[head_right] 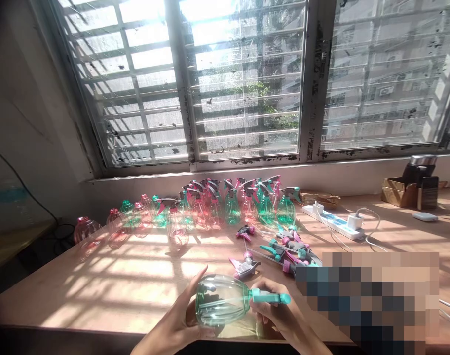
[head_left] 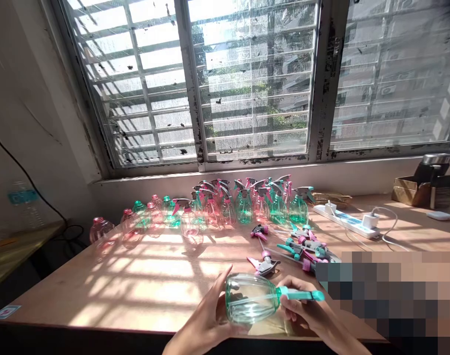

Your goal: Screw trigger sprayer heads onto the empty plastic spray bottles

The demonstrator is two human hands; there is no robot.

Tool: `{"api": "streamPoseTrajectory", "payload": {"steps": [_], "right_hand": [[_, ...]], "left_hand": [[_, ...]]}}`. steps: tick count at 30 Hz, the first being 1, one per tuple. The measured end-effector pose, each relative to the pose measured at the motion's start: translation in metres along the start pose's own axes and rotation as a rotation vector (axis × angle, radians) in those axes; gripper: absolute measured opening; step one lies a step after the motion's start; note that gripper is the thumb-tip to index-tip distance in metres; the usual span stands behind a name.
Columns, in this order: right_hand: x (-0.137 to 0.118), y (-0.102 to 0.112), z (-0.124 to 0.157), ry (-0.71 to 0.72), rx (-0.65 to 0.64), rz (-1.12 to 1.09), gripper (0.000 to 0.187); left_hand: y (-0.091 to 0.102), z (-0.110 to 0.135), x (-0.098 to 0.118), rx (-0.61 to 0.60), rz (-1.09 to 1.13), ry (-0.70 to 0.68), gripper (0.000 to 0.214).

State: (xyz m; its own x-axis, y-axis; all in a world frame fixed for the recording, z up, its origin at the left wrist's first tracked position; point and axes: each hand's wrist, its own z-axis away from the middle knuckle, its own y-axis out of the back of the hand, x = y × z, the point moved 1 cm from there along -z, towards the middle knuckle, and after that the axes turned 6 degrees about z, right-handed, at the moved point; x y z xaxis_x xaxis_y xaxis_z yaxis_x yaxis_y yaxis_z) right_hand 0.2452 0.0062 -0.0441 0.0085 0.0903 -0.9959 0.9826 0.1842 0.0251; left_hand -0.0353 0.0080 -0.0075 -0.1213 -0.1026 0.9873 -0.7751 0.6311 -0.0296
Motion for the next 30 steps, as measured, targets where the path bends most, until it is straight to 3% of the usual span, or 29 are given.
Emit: {"api": "streamPoseTrajectory", "payload": {"steps": [3,6,10,15,20,24,30], "right_hand": [[-0.004,-0.001,0.003,0.012,-0.041,-0.008,0.051],[-0.011,-0.001,0.008,0.026,-0.106,-0.011,0.049],[-0.014,0.0,0.009,0.027,-0.093,-0.041,0.049],[-0.023,-0.003,0.011,0.086,-0.023,-0.065,0.051],[-0.033,-0.007,0.018,0.14,-0.032,-0.049,0.043],[-0.026,-0.006,0.017,0.086,-0.097,-0.051,0.043],[-0.014,-0.006,0.01,-0.011,-0.14,-0.102,0.046]], "left_hand": [[-0.001,0.001,0.005,-0.03,-0.084,-0.036,0.086],[-0.001,0.002,0.006,-0.024,-0.086,-0.084,0.082],[-0.001,0.002,0.004,0.004,-0.152,-0.104,0.078],[-0.007,0.002,0.013,-0.024,0.029,-0.033,0.102],[-0.01,0.001,0.018,0.04,0.097,-0.011,0.097],[-0.006,0.0,0.014,0.055,0.06,0.021,0.093],[-0.005,0.001,0.011,0.025,-0.177,-0.092,0.081]]}}
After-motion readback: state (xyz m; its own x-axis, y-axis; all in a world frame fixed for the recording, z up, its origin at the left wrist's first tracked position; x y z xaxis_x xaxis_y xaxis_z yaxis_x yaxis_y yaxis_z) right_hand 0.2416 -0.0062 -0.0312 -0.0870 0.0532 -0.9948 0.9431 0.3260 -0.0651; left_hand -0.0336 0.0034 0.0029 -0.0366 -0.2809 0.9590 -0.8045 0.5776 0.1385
